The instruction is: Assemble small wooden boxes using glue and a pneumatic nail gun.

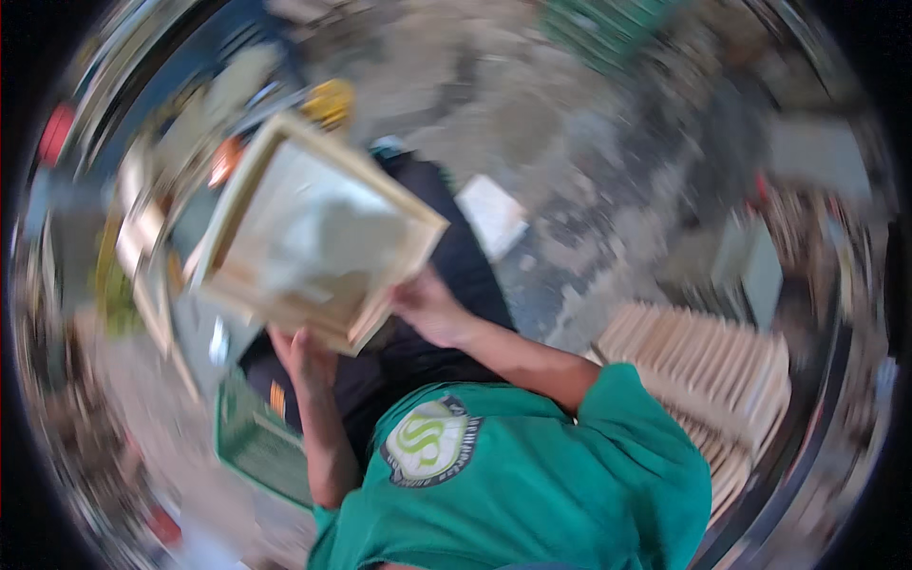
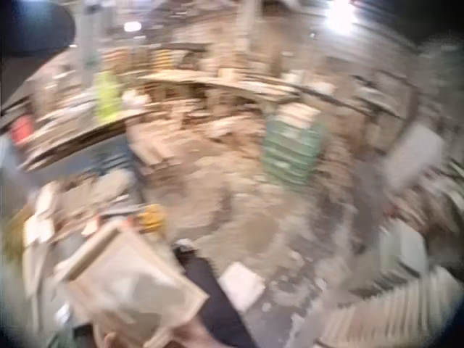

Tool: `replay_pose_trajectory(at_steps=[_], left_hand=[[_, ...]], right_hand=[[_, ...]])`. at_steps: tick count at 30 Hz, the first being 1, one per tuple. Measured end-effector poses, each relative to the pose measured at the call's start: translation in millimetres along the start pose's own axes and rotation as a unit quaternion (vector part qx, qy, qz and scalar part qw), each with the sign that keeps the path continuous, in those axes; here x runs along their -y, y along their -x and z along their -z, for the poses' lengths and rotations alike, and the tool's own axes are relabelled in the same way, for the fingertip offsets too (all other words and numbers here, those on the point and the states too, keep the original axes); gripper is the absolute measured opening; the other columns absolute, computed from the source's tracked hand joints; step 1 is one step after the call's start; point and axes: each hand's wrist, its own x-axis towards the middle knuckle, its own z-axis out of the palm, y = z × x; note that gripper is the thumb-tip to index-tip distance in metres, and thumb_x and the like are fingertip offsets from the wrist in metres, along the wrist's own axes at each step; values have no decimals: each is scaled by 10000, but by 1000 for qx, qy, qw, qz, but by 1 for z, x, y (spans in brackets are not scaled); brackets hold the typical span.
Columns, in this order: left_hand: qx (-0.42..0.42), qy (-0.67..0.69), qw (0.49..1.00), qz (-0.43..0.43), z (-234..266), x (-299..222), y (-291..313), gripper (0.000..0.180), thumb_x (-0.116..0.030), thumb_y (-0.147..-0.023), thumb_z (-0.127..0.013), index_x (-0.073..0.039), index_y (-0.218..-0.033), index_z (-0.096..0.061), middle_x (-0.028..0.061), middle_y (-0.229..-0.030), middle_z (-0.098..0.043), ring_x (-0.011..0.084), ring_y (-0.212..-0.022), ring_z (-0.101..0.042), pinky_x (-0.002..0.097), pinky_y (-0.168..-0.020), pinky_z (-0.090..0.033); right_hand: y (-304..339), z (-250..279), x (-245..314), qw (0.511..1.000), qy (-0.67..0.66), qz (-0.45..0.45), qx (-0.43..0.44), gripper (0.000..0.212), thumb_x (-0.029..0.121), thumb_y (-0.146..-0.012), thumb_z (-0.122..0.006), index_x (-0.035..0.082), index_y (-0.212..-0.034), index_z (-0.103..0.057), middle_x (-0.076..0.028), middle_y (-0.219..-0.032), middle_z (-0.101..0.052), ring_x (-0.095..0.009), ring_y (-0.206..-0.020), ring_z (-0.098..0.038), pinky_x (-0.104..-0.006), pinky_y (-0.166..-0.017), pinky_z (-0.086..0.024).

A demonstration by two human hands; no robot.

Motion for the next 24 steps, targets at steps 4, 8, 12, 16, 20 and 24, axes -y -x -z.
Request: replay_pose_trajectory(at_steps=[4,8,12,16,20,24], left_hand=[[118,-92,988,24,-44,14,-18,840,-335,-842,-784,-38,-1470,-312,147,-1354,-520,280,-1242,-538,449,-1024,-479],[337,-75,938,27,-126,22,-31,836,-395,-891,-746,-5,-1481,-300,176,-1387,-512,267,-1226,-561,427,-1042,-455],[399,-214,881,135,-153,53,-58,603,-271,-942,-694,53,-1386,-444,180,-1302,-585,238,-1146,-603,369,-1037,-452],[423,-344,832,101,-180,83,-74,396,-115,-963,-632,52,-1308,-532,184,-1239,-628,201,-1093,-619,319,-999,-471],[459,-424,780,28,-204,106,-74,325,-82,-952,-623,65,-1238,-581,168,-1143,-682,180,-1028,-647,298,-941,-491],[442,-521,725,-90,-209,122,-71,255,-115,-918,-645,39,-1120,-661,142,-1014,-731,200,-919,-695,313,-850,-527]], right_hand=[[9,17,55,989,58,19,-137,529,41,-864,-677,73,-1356,-487,-36,-1170,-597,-173,-1108,-598,-358,-937,-518],[32,66,92,970,-87,83,-213,348,83,-904,-615,26,-1242,-554,-86,-1117,-634,-183,-1043,-648,-380,-856,-561],[87,119,146,881,-219,260,-329,386,50,-915,-537,-43,-1286,-482,-162,-1153,-623,-278,-1054,-667,-422,-951,-565],[180,154,215,763,-136,430,-463,379,87,-926,-541,-37,-1277,-471,-159,-1200,-590,-254,-1084,-639,-390,-932,-564],[295,166,251,673,-23,436,-597,279,131,-924,-565,12,-1176,-566,-94,-1093,-636,-205,-1004,-652,-350,-849,-562],[356,188,194,690,-34,412,-594,238,160,-939,-559,36,-1140,-579,-78,-1052,-660,-175,-940,-659,-313,-733,-551]])
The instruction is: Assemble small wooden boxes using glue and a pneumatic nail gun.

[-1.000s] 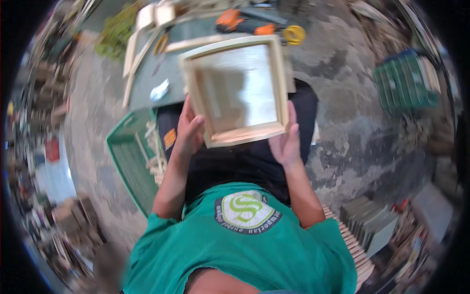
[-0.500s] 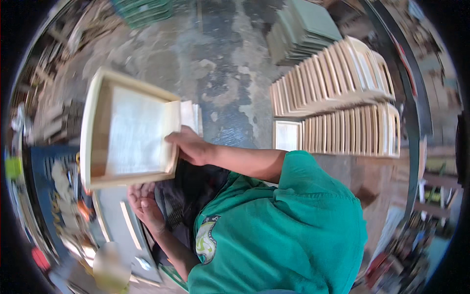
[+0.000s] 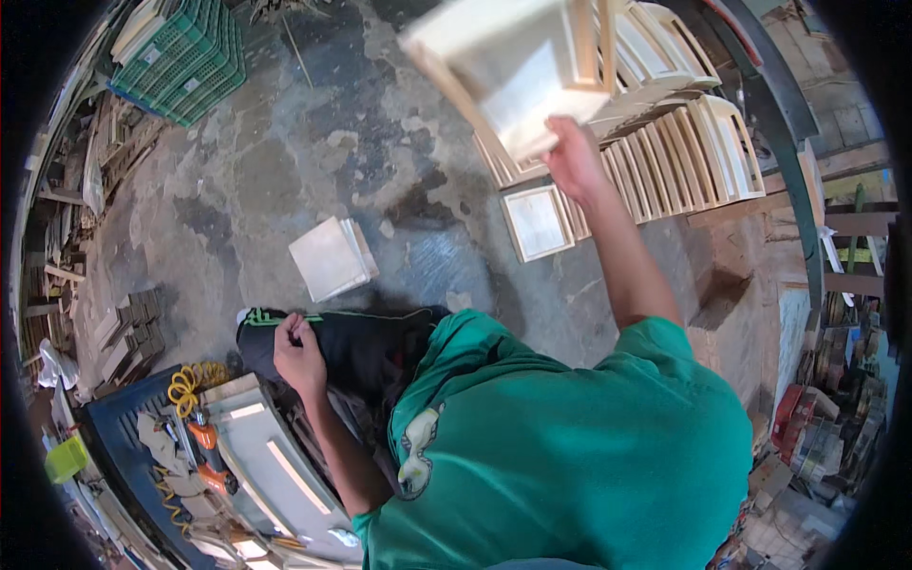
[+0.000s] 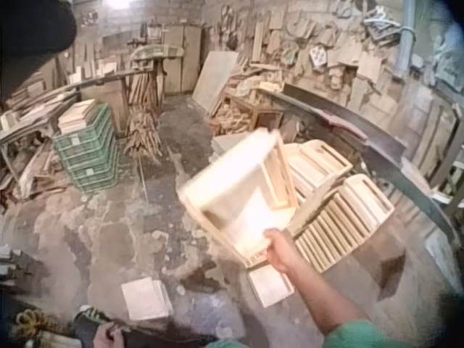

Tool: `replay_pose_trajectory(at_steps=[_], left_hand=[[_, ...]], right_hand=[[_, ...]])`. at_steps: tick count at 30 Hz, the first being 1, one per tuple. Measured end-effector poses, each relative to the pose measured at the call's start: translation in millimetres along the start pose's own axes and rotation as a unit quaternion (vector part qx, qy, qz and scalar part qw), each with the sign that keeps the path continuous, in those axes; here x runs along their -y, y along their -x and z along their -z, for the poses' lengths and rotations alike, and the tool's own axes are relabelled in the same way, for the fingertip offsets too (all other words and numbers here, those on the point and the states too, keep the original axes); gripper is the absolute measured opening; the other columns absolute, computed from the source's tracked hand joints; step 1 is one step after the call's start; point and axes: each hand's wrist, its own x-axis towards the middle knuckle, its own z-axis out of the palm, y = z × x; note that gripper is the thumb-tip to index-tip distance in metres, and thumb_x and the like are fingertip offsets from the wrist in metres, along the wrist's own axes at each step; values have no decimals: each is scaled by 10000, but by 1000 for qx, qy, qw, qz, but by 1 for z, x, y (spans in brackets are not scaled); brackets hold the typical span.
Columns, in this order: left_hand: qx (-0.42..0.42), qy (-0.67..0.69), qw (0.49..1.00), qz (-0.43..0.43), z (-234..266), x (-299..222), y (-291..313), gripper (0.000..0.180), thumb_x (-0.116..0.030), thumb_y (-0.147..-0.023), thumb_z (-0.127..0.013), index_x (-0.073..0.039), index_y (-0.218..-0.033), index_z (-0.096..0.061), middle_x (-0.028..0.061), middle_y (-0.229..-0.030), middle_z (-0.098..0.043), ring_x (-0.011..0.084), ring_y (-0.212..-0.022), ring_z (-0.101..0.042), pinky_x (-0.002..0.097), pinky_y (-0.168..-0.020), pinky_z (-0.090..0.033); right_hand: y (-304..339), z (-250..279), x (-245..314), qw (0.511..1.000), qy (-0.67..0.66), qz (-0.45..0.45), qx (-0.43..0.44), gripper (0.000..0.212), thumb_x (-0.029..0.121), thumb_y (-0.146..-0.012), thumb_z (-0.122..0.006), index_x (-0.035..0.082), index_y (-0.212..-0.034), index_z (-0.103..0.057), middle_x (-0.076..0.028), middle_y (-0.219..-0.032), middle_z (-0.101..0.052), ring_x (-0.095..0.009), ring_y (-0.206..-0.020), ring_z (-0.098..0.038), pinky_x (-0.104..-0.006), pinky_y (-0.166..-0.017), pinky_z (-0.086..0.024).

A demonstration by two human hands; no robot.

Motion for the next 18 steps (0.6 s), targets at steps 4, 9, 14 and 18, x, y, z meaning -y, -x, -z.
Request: replay_pose_trajectory(at_steps=[4,9,14,18], left_hand=[[-35,-31,998,-38,-3,-1,14,228,-96,-914,-628,10,-1111,-670,130,-991,-724,189,-874,-689,312,-793,-533],[-40,-51,996,-53,3,-4,27,228,-62,-916,-615,4,-1129,-664,96,-966,-689,154,-787,-633,264,-685,-498],[-33,-80,994,-65,6,-9,33,217,-79,-921,-618,-5,-1119,-665,111,-1019,-697,172,-842,-652,285,-714,-513],[-6,-130,990,-61,11,-10,23,209,-141,-944,-633,7,-1087,-670,138,-1017,-712,223,-899,-673,336,-832,-520]], right_hand=[[43,98,-105,979,71,-180,-64,331,101,-909,-600,-33,-1207,-546,-136,-1090,-655,-232,-980,-672,-356,-840,-569],[120,202,-225,930,132,-262,-221,309,113,-888,-606,-47,-1149,-567,-130,-938,-648,-243,-757,-676,-370,-624,-576],[133,296,-283,855,169,-268,-410,240,133,-867,-594,-55,-1008,-640,-171,-880,-661,-289,-695,-677,-409,-534,-570],[108,337,-299,817,182,-321,-444,316,166,-879,-570,-24,-1129,-602,-188,-1006,-659,-311,-811,-691,-440,-559,-587]])
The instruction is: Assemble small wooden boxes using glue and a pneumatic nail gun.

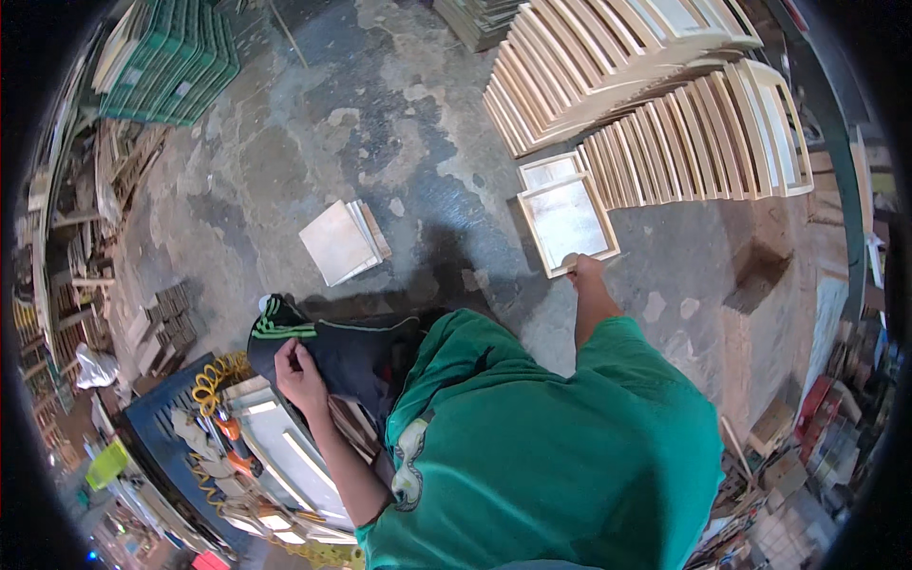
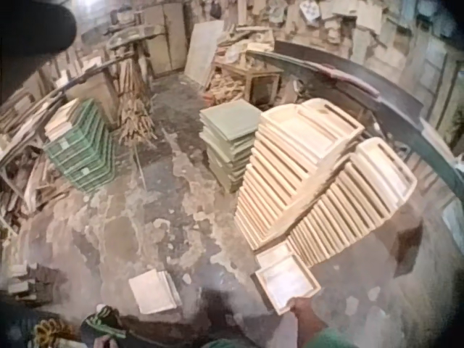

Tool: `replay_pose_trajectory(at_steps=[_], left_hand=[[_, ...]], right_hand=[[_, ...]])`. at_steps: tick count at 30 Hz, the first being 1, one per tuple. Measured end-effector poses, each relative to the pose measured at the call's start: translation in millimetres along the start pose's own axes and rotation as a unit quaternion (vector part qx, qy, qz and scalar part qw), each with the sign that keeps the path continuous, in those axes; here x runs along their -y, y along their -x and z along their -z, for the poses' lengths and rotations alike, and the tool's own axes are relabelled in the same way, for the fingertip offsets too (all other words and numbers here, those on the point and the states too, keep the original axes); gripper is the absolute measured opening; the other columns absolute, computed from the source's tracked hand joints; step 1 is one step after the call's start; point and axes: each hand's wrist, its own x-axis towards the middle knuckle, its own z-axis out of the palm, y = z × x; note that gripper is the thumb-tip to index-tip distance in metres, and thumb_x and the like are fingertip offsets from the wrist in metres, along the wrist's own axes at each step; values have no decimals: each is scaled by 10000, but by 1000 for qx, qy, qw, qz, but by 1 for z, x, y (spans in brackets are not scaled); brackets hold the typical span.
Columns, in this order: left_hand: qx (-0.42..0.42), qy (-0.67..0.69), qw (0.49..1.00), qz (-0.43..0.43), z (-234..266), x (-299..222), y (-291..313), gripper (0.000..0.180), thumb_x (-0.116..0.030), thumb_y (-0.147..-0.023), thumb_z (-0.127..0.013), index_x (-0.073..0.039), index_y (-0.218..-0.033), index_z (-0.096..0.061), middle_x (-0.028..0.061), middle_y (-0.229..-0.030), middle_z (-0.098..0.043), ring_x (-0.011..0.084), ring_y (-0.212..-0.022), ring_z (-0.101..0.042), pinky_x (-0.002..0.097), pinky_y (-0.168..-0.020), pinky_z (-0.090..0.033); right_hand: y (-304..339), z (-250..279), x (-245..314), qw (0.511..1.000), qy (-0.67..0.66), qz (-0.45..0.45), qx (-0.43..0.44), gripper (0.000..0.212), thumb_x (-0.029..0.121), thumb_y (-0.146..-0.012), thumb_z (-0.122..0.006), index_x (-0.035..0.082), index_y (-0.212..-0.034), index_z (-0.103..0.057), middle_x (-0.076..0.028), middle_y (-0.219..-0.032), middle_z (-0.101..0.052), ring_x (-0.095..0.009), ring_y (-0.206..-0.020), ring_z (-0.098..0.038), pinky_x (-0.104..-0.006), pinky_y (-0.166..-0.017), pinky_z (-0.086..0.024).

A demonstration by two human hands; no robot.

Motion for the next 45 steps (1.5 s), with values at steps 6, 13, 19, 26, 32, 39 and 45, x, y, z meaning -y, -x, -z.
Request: replay_pose_trajectory(at_steps=[6,13,19,26,32,39,45], left_hand=[[46,57,995,69,12,41,-13,235,-194,-962,-640,18,-1060,-670,92,-973,-709,158,-892,-628,298,-852,-494],[71,4,996,47,13,20,-24,218,-188,-958,-642,19,-1021,-664,87,-930,-700,159,-858,-622,300,-835,-496],[80,-12,997,15,13,12,-24,217,-163,-962,-617,43,-1024,-651,114,-924,-691,184,-858,-623,319,-831,-496],[90,-50,994,46,12,7,-26,218,-168,-954,-621,39,-1015,-652,120,-912,-696,196,-850,-631,334,-824,-499],[102,-41,993,50,13,7,-26,211,-152,-947,-621,44,-1020,-650,120,-917,-698,205,-848,-635,334,-826,-499],[99,-46,993,47,12,12,-28,216,-162,-953,-620,43,-1015,-649,114,-905,-691,192,-832,-618,330,-812,-494],[95,-43,993,56,10,10,-29,224,-176,-956,-626,40,-1009,-649,110,-893,-686,184,-820,-609,325,-800,-491]], right_hand=[[-15,-39,35,997,-3,-80,21,246,122,-857,-587,-13,-1061,-612,-179,-935,-654,-295,-690,-669,-419,-492,-561],[-70,-74,38,995,-90,-39,-7,229,90,-857,-600,-32,-1051,-609,-177,-926,-642,-313,-731,-672,-435,-536,-580],[-85,-81,61,995,-53,-86,-24,276,115,-872,-602,-22,-1111,-605,-181,-993,-639,-313,-819,-668,-464,-588,-578],[-130,-78,38,991,-105,-86,12,354,127,-885,-577,6,-1218,-570,-210,-1034,-624,-356,-847,-660,-538,-604,-552],[-121,-82,33,974,-199,-106,-10,409,152,-905,-554,13,-1289,-531,-216,-1032,-612,-372,-863,-648,-576,-637,-541],[-102,-81,35,971,-230,-47,-44,386,155,-868,-583,22,-1228,-543,-152,-957,-610,-287,-759,-626,-469,-585,-514],[-102,-78,36,977,-207,-53,-26,268,163,-863,-578,24,-1092,-592,-134,-884,-612,-264,-685,-606,-431,-527,-479]])
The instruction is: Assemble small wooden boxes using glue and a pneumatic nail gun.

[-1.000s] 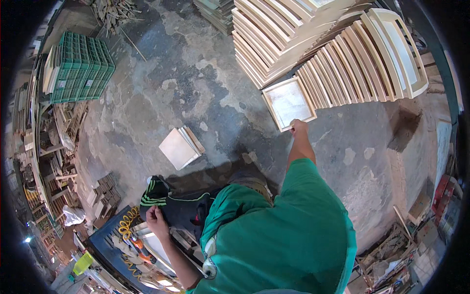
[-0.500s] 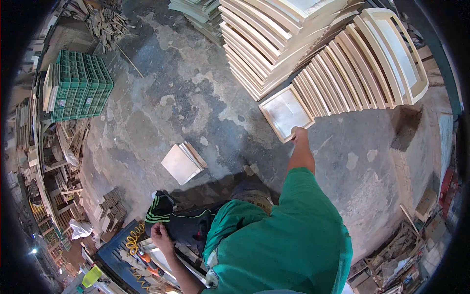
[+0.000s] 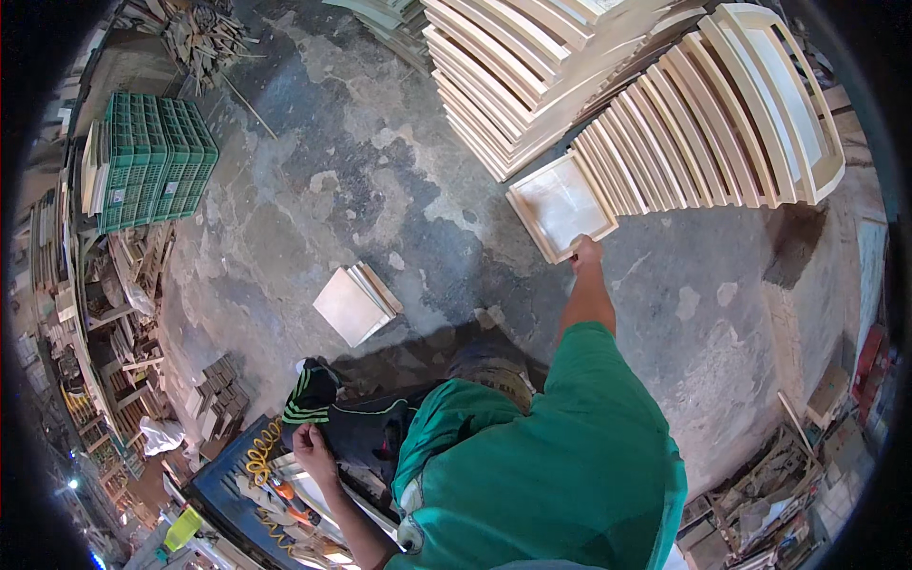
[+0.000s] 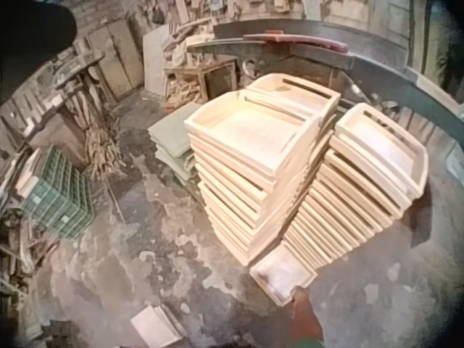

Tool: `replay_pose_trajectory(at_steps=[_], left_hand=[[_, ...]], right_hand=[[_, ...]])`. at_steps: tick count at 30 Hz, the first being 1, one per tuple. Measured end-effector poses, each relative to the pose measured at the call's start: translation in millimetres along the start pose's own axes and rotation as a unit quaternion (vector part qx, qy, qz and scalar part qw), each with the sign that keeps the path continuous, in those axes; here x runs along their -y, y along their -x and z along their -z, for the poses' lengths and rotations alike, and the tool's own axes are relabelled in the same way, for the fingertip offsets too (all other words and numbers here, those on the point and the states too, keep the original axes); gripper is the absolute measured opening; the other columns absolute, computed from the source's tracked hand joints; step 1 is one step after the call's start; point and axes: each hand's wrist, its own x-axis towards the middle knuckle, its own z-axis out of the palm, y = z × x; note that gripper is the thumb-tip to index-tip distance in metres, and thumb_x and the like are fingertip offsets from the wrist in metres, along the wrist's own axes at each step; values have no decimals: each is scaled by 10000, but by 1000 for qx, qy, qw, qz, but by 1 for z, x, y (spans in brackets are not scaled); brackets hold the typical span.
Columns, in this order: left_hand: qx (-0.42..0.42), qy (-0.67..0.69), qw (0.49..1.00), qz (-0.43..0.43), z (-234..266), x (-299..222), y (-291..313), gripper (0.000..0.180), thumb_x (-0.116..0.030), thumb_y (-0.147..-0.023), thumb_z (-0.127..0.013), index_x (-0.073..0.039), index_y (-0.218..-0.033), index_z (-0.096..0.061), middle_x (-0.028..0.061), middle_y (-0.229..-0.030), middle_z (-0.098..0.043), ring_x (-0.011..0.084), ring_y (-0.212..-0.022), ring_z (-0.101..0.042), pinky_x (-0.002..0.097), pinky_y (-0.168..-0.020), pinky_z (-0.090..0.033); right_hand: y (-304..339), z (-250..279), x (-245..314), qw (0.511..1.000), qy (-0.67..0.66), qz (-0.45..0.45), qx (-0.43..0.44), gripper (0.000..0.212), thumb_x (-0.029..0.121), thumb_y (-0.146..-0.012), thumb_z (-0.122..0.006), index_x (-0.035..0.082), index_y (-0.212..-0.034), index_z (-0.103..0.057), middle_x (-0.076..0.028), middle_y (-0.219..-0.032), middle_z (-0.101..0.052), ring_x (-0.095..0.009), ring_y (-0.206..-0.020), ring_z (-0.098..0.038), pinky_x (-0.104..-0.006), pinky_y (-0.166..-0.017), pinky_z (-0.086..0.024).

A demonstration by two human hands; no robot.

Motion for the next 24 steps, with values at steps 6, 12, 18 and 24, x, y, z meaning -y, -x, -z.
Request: replay_pose_trajectory(at_steps=[6,12,18,24], left_hand=[[-7,9,1000,2,0,13,2,224,-176,-954,-629,39,-1011,-648,105,-895,-689,184,-831,-618,323,-806,-495],[-4,-23,1000,1,-2,-7,2,209,-157,-950,-630,41,-1015,-650,105,-903,-691,185,-830,-622,324,-808,-500],[-5,-6,1000,2,0,-6,4,195,-131,-942,-628,42,-1027,-653,108,-917,-693,184,-846,-628,320,-819,-500],[-25,-13,1000,9,-4,-4,4,189,-129,-942,-626,35,-1031,-658,106,-910,-694,178,-841,-627,320,-813,-502]], right_hand=[[6,2,1,1000,-6,14,20,233,173,-881,-555,33,-1060,-605,-140,-829,-611,-274,-594,-591,-396,-450,-455],[8,7,3,1000,-1,-3,26,203,171,-882,-553,47,-1036,-602,-124,-808,-603,-262,-606,-590,-398,-468,-459],[2,6,4,999,3,-17,39,202,181,-872,-571,64,-1035,-594,-102,-820,-593,-242,-634,-580,-412,-495,-452],[-7,1,-5,999,7,38,-34,404,315,-893,-622,-8,-1135,-610,-135,-955,-653,-267,-789,-649,-419,-656,-527]])
